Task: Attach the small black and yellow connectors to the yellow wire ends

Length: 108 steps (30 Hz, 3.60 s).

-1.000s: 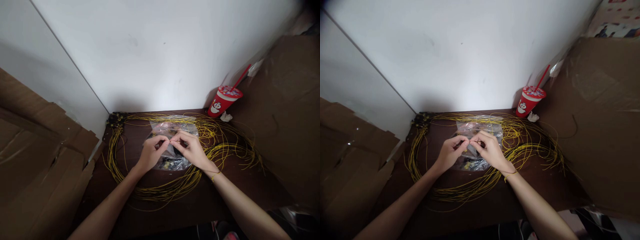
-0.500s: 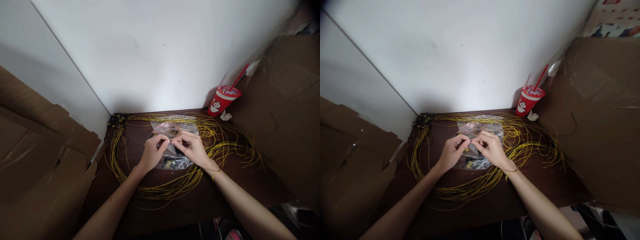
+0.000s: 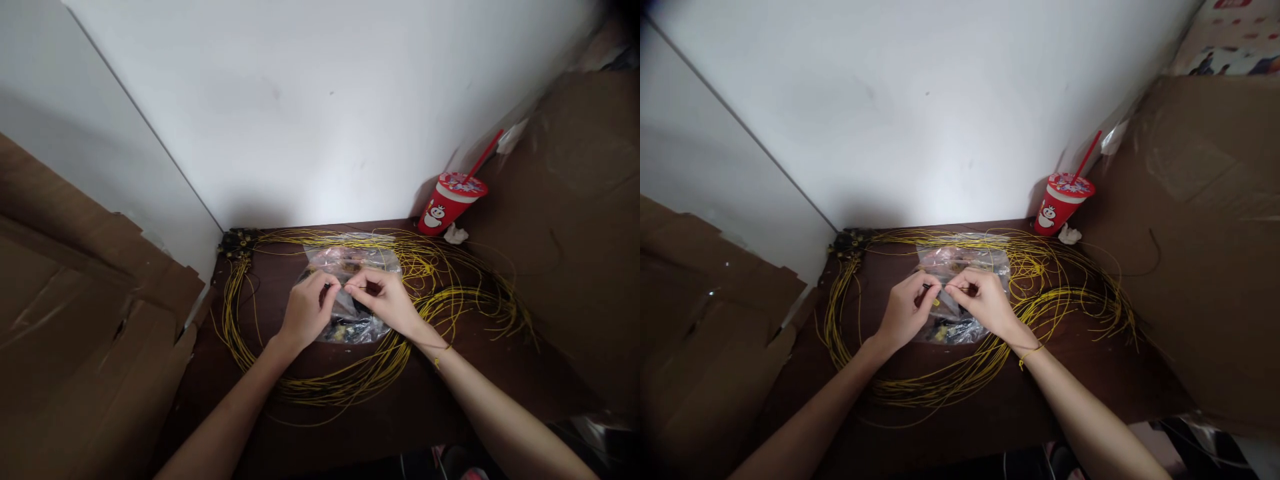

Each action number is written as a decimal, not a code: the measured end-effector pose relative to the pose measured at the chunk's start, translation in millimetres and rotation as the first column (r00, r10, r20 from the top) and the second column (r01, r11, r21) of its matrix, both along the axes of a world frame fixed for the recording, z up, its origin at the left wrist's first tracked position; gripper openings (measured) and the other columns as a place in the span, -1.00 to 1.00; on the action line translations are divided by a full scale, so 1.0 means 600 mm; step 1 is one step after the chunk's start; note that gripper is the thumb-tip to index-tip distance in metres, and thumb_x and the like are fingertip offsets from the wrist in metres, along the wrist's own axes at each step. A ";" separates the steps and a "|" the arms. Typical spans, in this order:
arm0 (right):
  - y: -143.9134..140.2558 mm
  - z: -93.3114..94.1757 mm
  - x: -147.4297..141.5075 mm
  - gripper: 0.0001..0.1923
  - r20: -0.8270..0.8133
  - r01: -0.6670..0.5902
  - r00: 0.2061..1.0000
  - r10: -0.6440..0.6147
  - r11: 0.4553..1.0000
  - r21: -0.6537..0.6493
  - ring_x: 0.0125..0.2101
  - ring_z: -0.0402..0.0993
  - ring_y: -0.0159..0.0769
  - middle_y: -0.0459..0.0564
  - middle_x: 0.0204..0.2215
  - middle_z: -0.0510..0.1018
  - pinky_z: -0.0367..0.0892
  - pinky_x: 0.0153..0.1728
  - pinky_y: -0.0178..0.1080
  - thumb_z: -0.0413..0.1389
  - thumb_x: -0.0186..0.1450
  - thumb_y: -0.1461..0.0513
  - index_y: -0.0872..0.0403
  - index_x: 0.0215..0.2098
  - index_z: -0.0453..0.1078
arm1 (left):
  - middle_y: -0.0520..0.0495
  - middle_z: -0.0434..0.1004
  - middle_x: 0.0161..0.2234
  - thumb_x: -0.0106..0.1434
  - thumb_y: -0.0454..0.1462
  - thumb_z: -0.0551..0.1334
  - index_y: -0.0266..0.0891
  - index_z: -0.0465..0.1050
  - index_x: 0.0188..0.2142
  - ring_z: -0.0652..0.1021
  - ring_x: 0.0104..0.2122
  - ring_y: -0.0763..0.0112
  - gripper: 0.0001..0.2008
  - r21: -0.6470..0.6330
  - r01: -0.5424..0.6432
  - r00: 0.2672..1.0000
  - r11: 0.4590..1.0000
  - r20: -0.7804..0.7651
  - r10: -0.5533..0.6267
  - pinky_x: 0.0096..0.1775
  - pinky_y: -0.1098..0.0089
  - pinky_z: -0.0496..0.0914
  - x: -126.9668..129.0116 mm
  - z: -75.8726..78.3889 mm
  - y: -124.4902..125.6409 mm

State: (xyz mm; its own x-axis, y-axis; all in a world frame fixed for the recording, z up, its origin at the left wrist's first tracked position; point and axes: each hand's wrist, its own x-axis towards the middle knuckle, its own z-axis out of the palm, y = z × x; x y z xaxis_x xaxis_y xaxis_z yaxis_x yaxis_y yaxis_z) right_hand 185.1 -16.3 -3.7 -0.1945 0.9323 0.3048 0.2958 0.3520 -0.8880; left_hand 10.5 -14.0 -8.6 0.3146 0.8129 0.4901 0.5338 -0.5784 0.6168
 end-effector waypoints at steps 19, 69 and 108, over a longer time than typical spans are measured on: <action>-0.001 0.003 0.003 -0.83 -0.010 -0.005 1.000 0.006 1.000 0.027 -0.52 0.22 -0.43 -0.13 -0.56 0.34 0.16 -0.48 -0.34 0.13 0.24 0.16 0.11 -0.40 0.44 | 0.02 0.47 -0.48 0.25 -0.30 0.15 -0.26 0.42 -0.42 0.44 -0.49 0.50 -0.86 -0.139 0.054 0.978 0.989 0.207 -0.024 -0.48 0.52 0.29 0.006 0.007 0.002; -0.004 0.009 -0.004 -0.87 -0.151 0.053 0.986 -0.072 0.991 -0.126 -0.56 0.18 -0.47 -0.15 -0.61 0.32 0.13 -0.51 -0.34 0.16 0.12 0.21 0.14 -0.50 0.40 | 0.02 0.55 -0.50 0.17 -0.33 0.23 -0.27 0.49 -0.37 0.48 -0.63 0.58 -0.93 -0.219 0.070 0.924 0.973 0.381 0.019 -0.56 0.60 0.36 0.016 0.005 -0.005; -0.003 0.016 0.001 -0.82 -0.185 0.048 0.980 -0.074 0.989 -0.141 -0.56 0.20 -0.46 -0.14 -0.61 0.34 0.15 -0.51 -0.33 0.18 0.13 0.16 0.13 -0.50 0.40 | 0.06 0.49 -0.54 0.13 -0.32 0.28 -0.26 0.43 -0.39 0.49 -0.60 0.55 -0.95 -0.295 0.121 0.879 0.948 0.475 0.035 -0.53 0.57 0.39 0.017 0.002 -0.002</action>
State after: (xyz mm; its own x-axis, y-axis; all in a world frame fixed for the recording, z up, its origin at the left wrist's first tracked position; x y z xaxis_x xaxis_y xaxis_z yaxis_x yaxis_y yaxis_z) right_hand 185.9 -18.0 6.1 -0.0873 0.9757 0.2009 0.1345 0.2114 -0.9681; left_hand 20.7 -15.1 -7.2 0.1493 0.9369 0.3160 0.1151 -0.3339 0.9356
